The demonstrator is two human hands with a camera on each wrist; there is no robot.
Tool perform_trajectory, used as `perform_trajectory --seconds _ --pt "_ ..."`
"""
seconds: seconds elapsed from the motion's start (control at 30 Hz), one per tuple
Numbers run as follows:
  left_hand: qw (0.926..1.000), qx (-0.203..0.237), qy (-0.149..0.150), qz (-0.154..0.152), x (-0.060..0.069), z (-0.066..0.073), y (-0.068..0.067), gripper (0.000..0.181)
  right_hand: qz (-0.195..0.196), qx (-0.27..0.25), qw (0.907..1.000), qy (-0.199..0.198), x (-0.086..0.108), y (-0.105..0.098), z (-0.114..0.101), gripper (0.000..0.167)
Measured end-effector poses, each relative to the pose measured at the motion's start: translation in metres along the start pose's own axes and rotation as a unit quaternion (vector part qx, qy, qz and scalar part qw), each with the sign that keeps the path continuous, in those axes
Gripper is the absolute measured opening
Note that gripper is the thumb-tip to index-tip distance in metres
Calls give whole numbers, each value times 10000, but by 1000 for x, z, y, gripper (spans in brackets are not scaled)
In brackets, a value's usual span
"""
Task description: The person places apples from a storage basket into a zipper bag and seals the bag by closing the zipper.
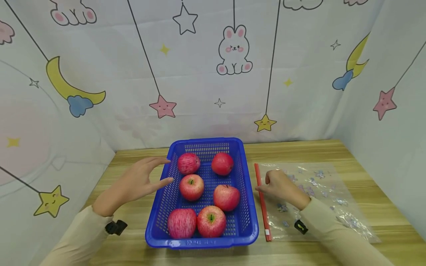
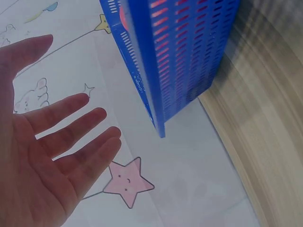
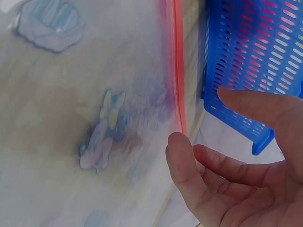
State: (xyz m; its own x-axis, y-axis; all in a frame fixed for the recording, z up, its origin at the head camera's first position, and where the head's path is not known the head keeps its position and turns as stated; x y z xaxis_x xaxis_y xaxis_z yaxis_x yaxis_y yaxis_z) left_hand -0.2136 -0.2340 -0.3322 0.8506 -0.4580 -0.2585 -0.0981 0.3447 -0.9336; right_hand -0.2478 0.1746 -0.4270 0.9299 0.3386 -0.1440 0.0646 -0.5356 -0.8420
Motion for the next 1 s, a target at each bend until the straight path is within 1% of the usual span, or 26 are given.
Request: perform_trajectory --seconds 0.1,0.2,0.4,0.63,0.8,1.0 --pt "10000 -64 67 -38 -2 5 -2 61 -140 -40 9994 309 -2 5 1 36" --pt "9998 -103 135 -84 -4 10 -3 60 -201 -29 9989 428 -4 9 2 37" --pt "9992 -100 356 -139 -8 20 -3 59 -164 79 9995 257 -6 13 1 36" --pt "9986 -116 398 -321 -13 31 -4 61 -244 126 9993 263 -5 14 -2 35" --pt "9983 -103 497 -289 -19 38 -4 62 -253 230 9992 207 -7 15 -2 37" --pt "9962 -160 811 -276 -27 47 0 60 -138 231 9996 92 -9 16 0 41"
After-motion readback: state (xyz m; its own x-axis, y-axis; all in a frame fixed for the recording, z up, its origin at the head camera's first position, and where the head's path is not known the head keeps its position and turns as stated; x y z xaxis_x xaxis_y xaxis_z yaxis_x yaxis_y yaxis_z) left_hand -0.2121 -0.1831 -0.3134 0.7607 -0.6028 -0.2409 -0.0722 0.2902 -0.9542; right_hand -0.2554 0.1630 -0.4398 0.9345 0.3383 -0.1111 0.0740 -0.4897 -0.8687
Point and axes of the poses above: each hand's wrist, its own x-axis away from the middle knuckle, its own y-axis out of the palm, z = x × y, the point moved 3 cm from there along -x, towards the middle knuckle, and after that the axes turned 1 degree about z, right-handed, at the moved point
